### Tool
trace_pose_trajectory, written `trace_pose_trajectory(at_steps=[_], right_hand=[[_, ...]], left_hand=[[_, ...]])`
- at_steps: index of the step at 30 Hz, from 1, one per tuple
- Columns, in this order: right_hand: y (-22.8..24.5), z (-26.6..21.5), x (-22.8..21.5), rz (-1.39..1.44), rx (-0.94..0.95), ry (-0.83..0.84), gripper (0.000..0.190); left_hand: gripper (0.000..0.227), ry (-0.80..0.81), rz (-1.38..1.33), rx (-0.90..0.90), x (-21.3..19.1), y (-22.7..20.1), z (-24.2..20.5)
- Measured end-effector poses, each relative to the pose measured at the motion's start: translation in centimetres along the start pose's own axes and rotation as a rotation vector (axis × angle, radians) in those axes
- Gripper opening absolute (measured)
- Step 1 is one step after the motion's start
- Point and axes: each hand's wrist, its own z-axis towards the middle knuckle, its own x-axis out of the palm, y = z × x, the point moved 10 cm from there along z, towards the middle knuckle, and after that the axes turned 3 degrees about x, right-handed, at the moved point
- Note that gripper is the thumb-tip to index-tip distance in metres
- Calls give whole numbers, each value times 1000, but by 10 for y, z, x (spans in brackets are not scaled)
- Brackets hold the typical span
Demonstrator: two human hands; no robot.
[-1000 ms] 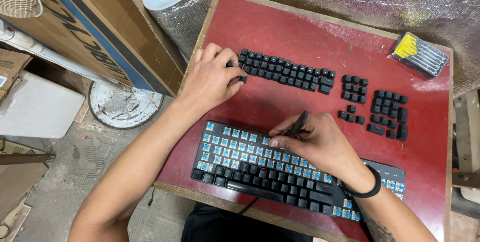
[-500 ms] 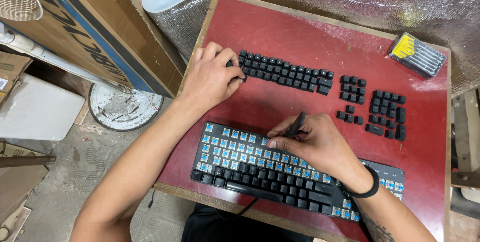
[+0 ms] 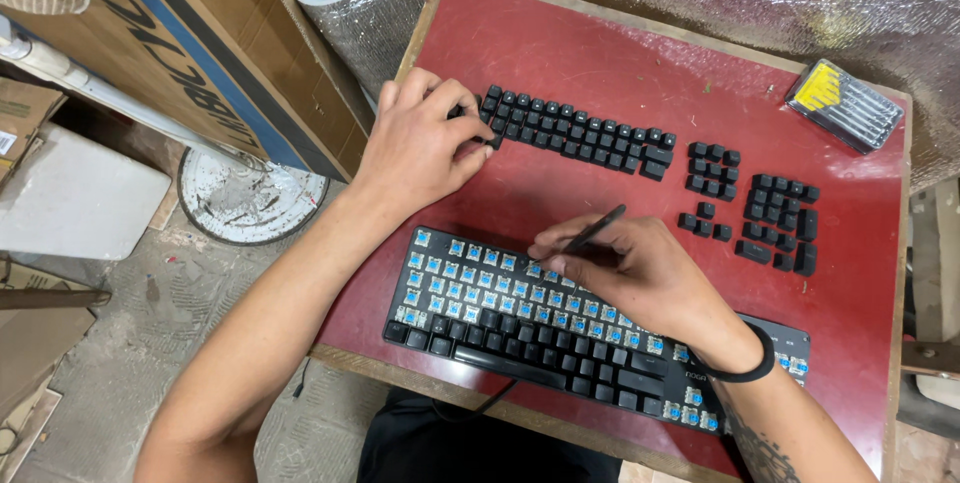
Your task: The person uses a keycap puller to remove black keycaps from a mechanical keyboard and places them on the table. They then pick up keycaps from the table and press them onto the keyboard switches, repeating this process throughout the clip.
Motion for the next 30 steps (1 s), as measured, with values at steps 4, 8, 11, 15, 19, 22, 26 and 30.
trace_pose_trajectory(at_steps=[4, 8, 11, 15, 19, 22, 26, 30], right_hand=[[-10, -7, 15, -6, -35, 25, 15], [-6, -15, 32, -40, -74, 37, 15], [-5, -17, 52, -88, -99, 68, 16], [-5, -21, 67, -240, -168, 79, 16], [2, -25, 81, -335, -263, 83, 15], [14, -31, 94, -395, -356, 132, 16], [13, -31, 92, -375, -374, 115, 15], [13, -29, 90, -383, -354, 95, 17]], left_hand=[[14, -14, -98, -14, -48, -31, -26], [10, 105, -283, -78, -77, -63, -63], [14, 173, -400, -88, -80, -82, -98], [21, 180, -451, -48, -78, -105, -136], [24, 172, -451, -35, -68, -111, -152], [24, 159, -432, -40, -67, -110, -155], [24, 169, -415, -46, -62, -108, -158], [24, 161, -409, -53, -63, -107, -158]])
